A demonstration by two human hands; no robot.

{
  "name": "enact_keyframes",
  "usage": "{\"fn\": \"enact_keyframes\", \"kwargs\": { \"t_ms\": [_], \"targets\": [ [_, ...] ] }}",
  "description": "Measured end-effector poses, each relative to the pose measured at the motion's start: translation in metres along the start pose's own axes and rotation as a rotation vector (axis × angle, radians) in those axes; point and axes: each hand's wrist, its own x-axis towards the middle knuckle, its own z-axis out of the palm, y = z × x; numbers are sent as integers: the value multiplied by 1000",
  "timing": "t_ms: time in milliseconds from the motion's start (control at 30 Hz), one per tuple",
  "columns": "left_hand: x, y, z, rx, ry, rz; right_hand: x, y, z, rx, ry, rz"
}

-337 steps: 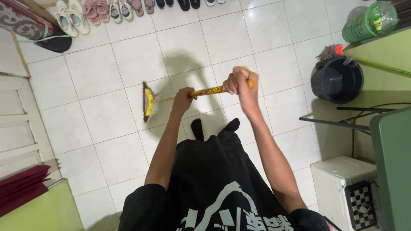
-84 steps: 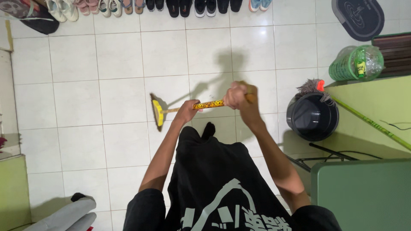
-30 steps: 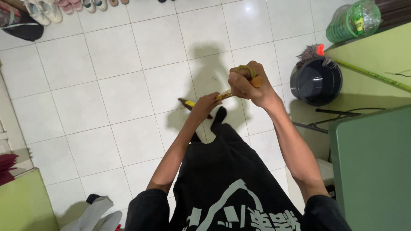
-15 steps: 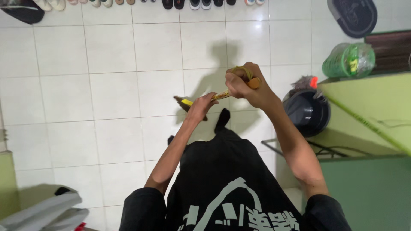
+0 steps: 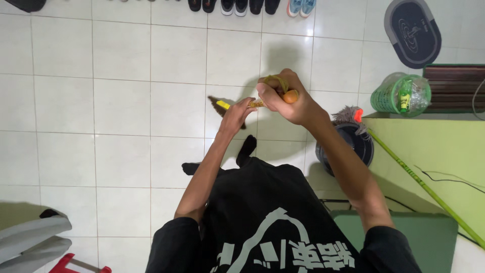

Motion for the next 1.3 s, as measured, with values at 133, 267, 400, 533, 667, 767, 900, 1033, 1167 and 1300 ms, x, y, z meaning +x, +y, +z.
{"fn": "enact_keyframes", "kwargs": {
  "t_ms": [133,267,400,533,667,767,900,1033,1167,1300],
  "targets": [
    [18,10,6,41,-16,-45,0,-1,-13,-62,-16,-40],
    [28,17,11,-43,-12,-125,6,2,-16,-93,-42,-112],
    [36,18,13,-52,23,-123,6,0,-16,-180,-48,-235],
    [40,28,4,-55,-25,-128,2,-9,-19,-205,-49,-290],
    [39,40,-11,44,-38,-11,-8,-22,-22,-221,-19,-282],
    [30,48,-25,68,-41,65,-17,-37,-23,-198,4,-277],
    [23,56,-44,142,-30,123,-23,-48,-26,-56,39,-185],
    [19,65,-63,163,-110,30,-18,-40,-26,167,62,-184],
    [10,67,-70,137,-248,-87,-16,-29,-25,236,72,-133],
    [1,51,-56,180,-301,-169,-7,-10,-22,328,79,-56]
  ]
}}
